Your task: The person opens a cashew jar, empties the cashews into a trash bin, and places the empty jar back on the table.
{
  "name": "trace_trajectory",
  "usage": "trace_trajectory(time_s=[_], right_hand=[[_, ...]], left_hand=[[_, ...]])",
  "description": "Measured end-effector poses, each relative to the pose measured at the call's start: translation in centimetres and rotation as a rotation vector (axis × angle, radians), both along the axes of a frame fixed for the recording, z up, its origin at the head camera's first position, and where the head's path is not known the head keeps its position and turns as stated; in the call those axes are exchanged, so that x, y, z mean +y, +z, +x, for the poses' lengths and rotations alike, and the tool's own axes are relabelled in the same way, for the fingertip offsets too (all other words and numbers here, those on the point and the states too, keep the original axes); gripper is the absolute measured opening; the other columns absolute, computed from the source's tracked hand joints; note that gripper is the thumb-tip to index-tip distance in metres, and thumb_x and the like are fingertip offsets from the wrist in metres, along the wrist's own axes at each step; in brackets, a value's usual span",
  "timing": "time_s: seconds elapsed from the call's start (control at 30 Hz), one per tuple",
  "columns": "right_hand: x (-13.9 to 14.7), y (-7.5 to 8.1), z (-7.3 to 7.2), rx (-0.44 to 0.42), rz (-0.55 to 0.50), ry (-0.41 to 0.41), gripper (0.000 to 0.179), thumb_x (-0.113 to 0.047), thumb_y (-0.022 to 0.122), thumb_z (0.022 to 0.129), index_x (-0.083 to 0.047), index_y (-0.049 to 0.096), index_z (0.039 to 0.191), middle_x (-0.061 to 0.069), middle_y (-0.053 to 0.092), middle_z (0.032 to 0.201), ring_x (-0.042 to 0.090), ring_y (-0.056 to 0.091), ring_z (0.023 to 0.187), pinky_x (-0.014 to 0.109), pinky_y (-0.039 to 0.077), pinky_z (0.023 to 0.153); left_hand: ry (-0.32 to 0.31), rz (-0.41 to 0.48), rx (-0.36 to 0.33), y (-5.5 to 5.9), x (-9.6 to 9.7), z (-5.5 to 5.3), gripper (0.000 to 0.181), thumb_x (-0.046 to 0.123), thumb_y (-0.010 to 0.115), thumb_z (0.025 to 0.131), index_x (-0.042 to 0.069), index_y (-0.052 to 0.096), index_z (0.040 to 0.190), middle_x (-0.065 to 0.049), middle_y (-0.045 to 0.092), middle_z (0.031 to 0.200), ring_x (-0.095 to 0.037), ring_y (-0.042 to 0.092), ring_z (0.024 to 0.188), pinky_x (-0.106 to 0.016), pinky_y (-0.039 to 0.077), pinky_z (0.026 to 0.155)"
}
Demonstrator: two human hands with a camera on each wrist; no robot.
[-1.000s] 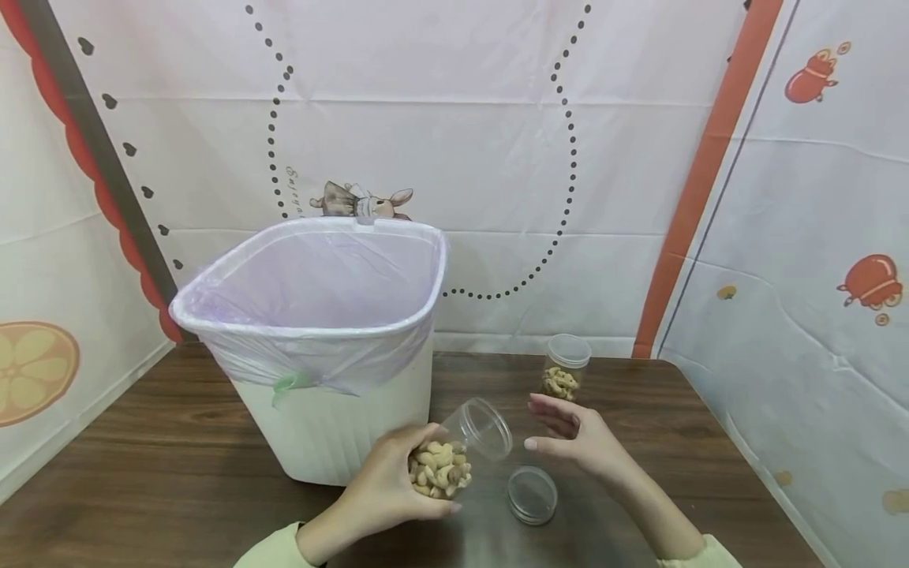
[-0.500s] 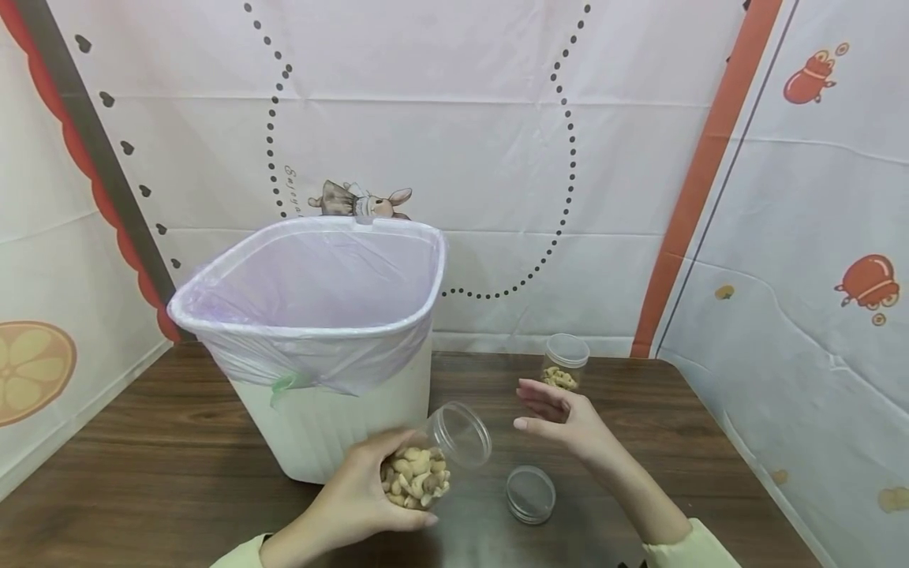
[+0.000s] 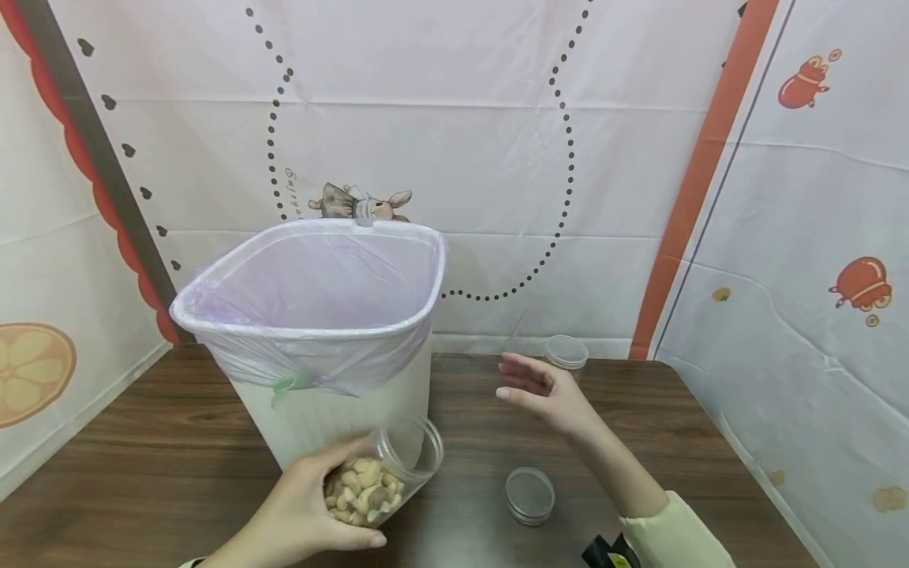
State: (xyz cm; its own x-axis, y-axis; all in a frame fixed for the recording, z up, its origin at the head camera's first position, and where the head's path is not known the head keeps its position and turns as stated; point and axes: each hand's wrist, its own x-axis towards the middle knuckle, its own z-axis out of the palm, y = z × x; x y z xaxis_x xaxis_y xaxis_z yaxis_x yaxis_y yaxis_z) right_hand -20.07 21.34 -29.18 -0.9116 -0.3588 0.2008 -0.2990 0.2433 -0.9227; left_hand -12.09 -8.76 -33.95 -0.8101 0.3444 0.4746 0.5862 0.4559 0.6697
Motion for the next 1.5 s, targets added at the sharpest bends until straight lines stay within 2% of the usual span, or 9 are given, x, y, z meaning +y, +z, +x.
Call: trace_trajectory(time_s=[0.17, 0.3, 0.5, 0.63, 0.8, 1.0, 1.2, 1.4, 1.5], right_hand=[[-0.8, 1.1, -0.3, 0.025, 0.015, 0.000, 0.052, -0.018, 0.058, 0.089, 0.002, 0.040, 0.134, 0.022, 0.048, 0.129, 0.017, 0.052, 0.114, 0.017, 0.043, 0.086], [-1.3, 1.9, -0.6, 0.029, 0.018, -0.008, 0.052, -0.021, 0.058, 0.089, -0.002, 0.040, 0.134, 0.017, 0.049, 0.130, 0.019, 0.049, 0.117, 0.016, 0.041, 0.088], [-2.2, 2.7, -0.8, -0.002, 0.000, -0.021, 0.055, -0.028, 0.058, 0.088, -0.008, 0.040, 0.136, 0.011, 0.049, 0.132, 0.020, 0.047, 0.120, 0.034, 0.037, 0.098], [-2.8, 3.4, -1.0, -0.027, -0.062, -0.006, 0.055, -0.027, 0.056, 0.090, -0.007, 0.037, 0.138, 0.014, 0.046, 0.134, 0.024, 0.044, 0.123, 0.035, 0.035, 0.100], [-3.6, 4.4, -1.3, -0.040, -0.159, 0.025, 0.055, -0.021, 0.054, 0.091, -0.002, 0.033, 0.139, 0.020, 0.042, 0.135, 0.026, 0.041, 0.125, 0.026, 0.036, 0.098], [-4.5, 5.3, -1.7, -0.044, -0.206, 0.054, 0.056, -0.021, 0.052, 0.092, -0.003, 0.030, 0.140, 0.019, 0.040, 0.136, 0.027, 0.039, 0.126, 0.026, 0.035, 0.098], [-5.7, 6.0, -2.2, -0.056, -0.269, 0.069, 0.054, -0.015, 0.050, 0.093, -0.003, 0.028, 0.141, 0.020, 0.040, 0.137, 0.029, 0.039, 0.126, 0.027, 0.036, 0.099], [-6.4, 6.5, -2.7, -0.057, -0.289, 0.062, 0.054, -0.014, 0.048, 0.094, -0.002, 0.026, 0.141, 0.022, 0.037, 0.138, 0.027, 0.042, 0.124, 0.033, 0.032, 0.102], [-6.6, 6.8, -2.9, -0.061, -0.295, 0.065, 0.054, -0.013, 0.047, 0.094, -0.002, 0.026, 0.142, 0.021, 0.037, 0.138, 0.028, 0.041, 0.125, 0.036, 0.031, 0.102]], left_hand=[[0.021, 0.015, 0.059, 0.3, -1.6, 0.5, 0.079, 0.042, 0.085, 0.050, 0.016, 0.056, 0.119, 0.011, 0.060, 0.107, -0.005, 0.059, 0.089, -0.025, 0.050, 0.076], [0.042, -0.004, 0.174, 0.4, -2.8, 0.7, 0.076, 0.042, 0.086, 0.049, 0.016, 0.058, 0.115, 0.009, 0.062, 0.103, -0.004, 0.059, 0.085, -0.024, 0.050, 0.073], [0.091, -0.035, 0.281, 0.7, -4.4, 1.3, 0.078, 0.039, 0.087, 0.050, 0.010, 0.058, 0.116, 0.004, 0.064, 0.101, -0.002, 0.058, 0.082, -0.016, 0.047, 0.072], [0.156, -0.064, 0.300, 1.3, -5.7, 2.0, 0.080, 0.038, 0.088, 0.049, 0.012, 0.058, 0.119, 0.004, 0.064, 0.102, -0.002, 0.058, 0.083, -0.010, 0.043, 0.075], [0.259, -0.078, 0.300, 2.0, -7.4, 2.8, 0.082, 0.031, 0.090, 0.044, 0.016, 0.058, 0.119, 0.008, 0.063, 0.099, 0.001, 0.056, 0.078, -0.008, 0.041, 0.069], [0.365, -0.076, 0.298, 2.4, -9.3, 3.4, 0.085, 0.025, 0.092, 0.038, 0.014, 0.060, 0.116, 0.013, 0.061, 0.095, 0.002, 0.054, 0.074, -0.007, 0.039, 0.065], [0.425, -0.064, 0.298, 3.0, -11.1, 3.9, 0.081, 0.019, 0.092, 0.034, 0.014, 0.062, 0.109, 0.018, 0.059, 0.088, 0.003, 0.052, 0.068, -0.008, 0.037, 0.059], [0.483, -0.079, 0.373, 4.3, -12.7, 4.3, 0.082, 0.017, 0.092, 0.029, 0.011, 0.064, 0.106, 0.023, 0.057, 0.087, 0.008, 0.049, 0.069, -0.007, 0.036, 0.060], [0.527, -0.080, 0.336, 5.3, -13.2, 4.6, 0.080, 0.015, 0.092, 0.032, 0.014, 0.064, 0.107, 0.023, 0.058, 0.083, 0.010, 0.050, 0.069, -0.006, 0.036, 0.060]])
